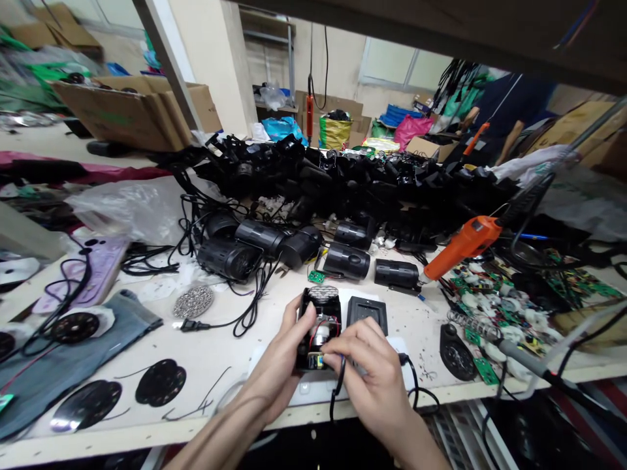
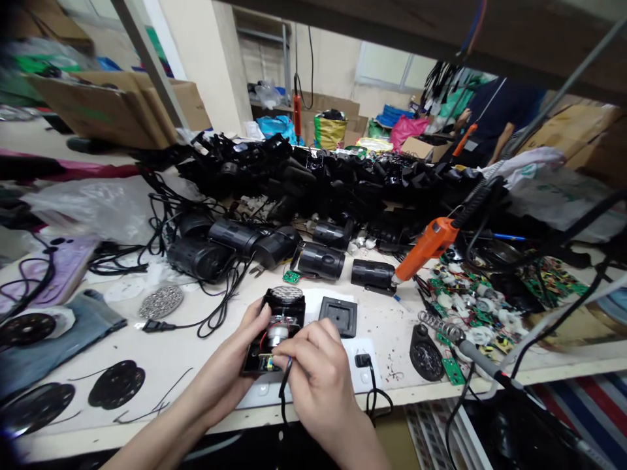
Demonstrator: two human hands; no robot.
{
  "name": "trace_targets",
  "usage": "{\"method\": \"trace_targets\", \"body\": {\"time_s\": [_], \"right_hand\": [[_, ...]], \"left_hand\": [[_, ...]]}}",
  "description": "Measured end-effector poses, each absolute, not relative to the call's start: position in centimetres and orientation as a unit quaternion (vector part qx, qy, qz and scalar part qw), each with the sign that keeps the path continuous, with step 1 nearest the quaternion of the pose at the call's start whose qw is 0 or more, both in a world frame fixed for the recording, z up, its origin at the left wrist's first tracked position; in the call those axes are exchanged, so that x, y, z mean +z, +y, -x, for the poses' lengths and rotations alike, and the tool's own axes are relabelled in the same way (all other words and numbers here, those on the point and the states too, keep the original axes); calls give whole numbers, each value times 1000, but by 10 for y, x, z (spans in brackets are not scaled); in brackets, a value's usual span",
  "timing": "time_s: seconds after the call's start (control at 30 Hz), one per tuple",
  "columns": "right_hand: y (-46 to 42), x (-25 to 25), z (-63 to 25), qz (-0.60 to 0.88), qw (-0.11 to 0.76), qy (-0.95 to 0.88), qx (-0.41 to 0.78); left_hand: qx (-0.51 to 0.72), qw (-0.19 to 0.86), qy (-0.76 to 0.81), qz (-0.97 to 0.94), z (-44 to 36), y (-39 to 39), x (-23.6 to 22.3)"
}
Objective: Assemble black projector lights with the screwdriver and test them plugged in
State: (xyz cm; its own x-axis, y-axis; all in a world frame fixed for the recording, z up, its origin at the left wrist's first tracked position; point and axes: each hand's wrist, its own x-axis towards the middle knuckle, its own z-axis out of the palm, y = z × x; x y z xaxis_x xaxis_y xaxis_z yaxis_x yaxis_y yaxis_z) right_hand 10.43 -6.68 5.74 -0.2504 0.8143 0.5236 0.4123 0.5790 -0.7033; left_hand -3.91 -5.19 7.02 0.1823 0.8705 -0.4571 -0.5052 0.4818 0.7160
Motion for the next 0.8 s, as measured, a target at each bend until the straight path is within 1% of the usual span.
{"method": "trace_targets", "body": {"time_s": [0.17,0.23,0.37,0.5,0.7,0.8], "right_hand": [[-64,56,-105,392,483,-751,223],[-64,56,-105,391,476,-755,224],[-63,53,-105,399,434,-771,242],[-62,53,-108,404,393,-790,243],[-63,61,-112,398,331,-829,211],[-66,63,-109,395,305,-852,160]], "left_hand": [[437,782,418,-150,45,-51,67],[433,786,418,-137,46,-50,69],[445,784,415,-120,48,-49,72],[463,782,394,-141,50,-50,69],[474,783,369,-162,51,-53,63],[479,783,359,-173,51,-55,64]]}}
